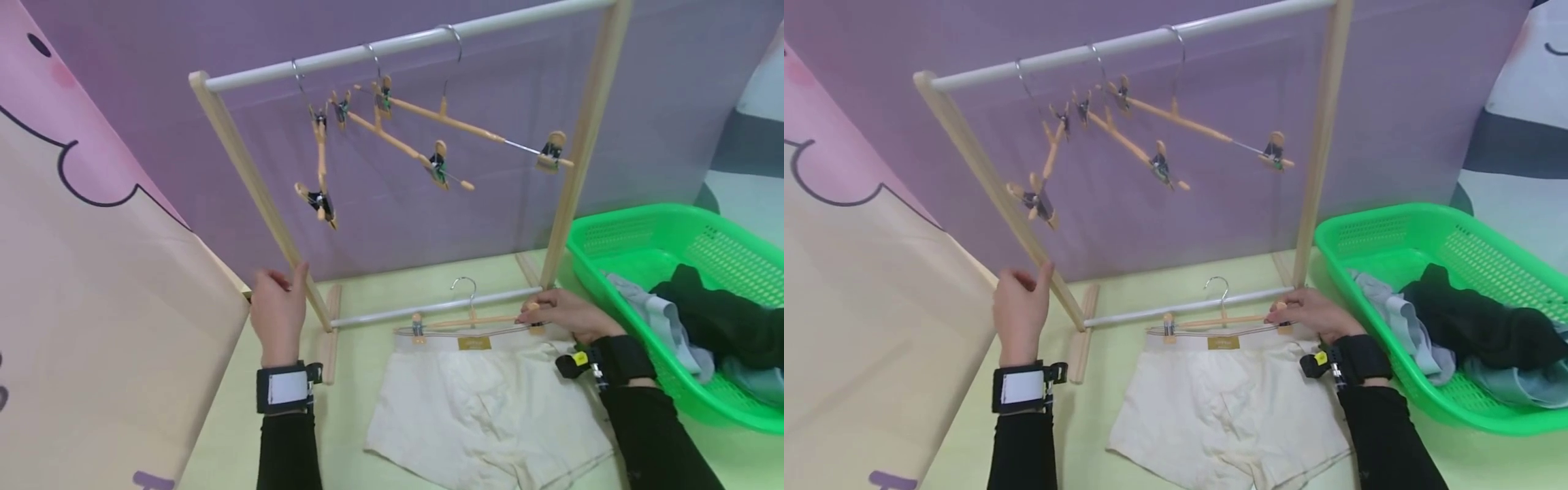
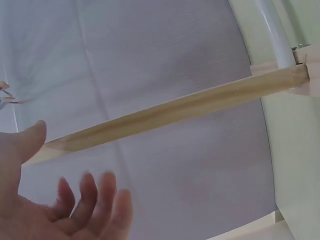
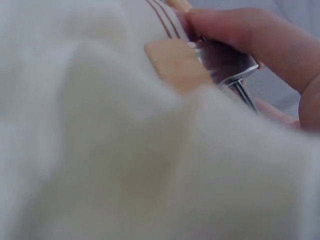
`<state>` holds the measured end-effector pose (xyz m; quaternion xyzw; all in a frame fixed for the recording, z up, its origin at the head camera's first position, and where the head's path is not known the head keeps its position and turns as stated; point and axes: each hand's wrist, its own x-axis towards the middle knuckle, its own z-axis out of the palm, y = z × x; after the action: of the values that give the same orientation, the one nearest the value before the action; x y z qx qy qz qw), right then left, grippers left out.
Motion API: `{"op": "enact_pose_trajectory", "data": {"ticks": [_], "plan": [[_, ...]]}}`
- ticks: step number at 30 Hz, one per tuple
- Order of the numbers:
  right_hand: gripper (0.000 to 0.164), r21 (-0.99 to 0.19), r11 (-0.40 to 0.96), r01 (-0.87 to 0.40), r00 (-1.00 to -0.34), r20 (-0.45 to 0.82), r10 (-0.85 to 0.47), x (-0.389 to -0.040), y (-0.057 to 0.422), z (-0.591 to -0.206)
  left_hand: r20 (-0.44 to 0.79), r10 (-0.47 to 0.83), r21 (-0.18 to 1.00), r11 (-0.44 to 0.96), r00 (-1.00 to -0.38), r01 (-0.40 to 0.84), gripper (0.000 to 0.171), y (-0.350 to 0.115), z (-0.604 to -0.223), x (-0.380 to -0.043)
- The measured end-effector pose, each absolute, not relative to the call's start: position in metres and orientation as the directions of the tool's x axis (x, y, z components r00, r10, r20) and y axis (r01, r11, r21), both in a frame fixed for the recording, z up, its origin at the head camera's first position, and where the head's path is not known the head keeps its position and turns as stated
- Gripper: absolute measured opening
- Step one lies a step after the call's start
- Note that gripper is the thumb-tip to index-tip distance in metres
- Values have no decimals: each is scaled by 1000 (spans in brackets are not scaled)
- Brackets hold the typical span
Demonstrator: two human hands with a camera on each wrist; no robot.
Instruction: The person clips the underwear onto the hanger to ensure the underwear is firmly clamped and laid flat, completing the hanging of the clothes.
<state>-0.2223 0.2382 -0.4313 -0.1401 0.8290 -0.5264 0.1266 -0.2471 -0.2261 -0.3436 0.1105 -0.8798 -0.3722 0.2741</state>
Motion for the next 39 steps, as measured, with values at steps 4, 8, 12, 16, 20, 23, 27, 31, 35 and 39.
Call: {"op": "enact_pose_trajectory", "data": {"ticks": [4, 8, 12, 16, 20, 23, 27, 31, 35, 39], "plan": [[31, -917, 392, -71, -943, -66, -326, -222, 238, -431, 412, -387, 789, 605, -825, 110, 64, -225, -347, -258], [35, -924, 379, -53, -946, -75, -316, -222, 237, -431, 391, -345, 825, 542, -853, 159, 65, -224, -353, -269], [35, -923, 382, -51, -947, -76, -311, -223, 233, -429, 375, -282, 792, 592, -883, 148, 51, -224, -359, -275], [34, -916, 397, -59, -952, -68, -297, -223, 230, -425, 386, -262, 747, 652, -884, 133, 42, -224, -363, -277], [33, -910, 405, -92, -958, -30, -284, -221, 228, -420, 406, -276, 739, 660, -871, 136, 38, -225, -365, -280], [31, -904, 410, -120, -963, 5, -270, -219, 227, -414, 418, -267, 737, 659, -868, 153, 37, -224, -367, -283], [29, -880, 451, -150, -972, 48, -231, -213, 229, -401, 421, -250, 740, 650, -872, 171, 38, -221, -369, -286], [29, -818, 544, -185, -981, 116, -158, -205, 230, -381, 421, -243, 739, 651, -874, 174, 39, -216, -368, -286], [30, -750, 635, -187, -980, 190, -64, -196, 226, -357, 416, -252, 735, 659, -874, 160, 41, -215, -366, -284], [29, -713, 672, -199, -951, 306, 43, -188, 220, -337, 412, -263, 730, 669, -873, 143, 42, -218, -366, -283]]}}
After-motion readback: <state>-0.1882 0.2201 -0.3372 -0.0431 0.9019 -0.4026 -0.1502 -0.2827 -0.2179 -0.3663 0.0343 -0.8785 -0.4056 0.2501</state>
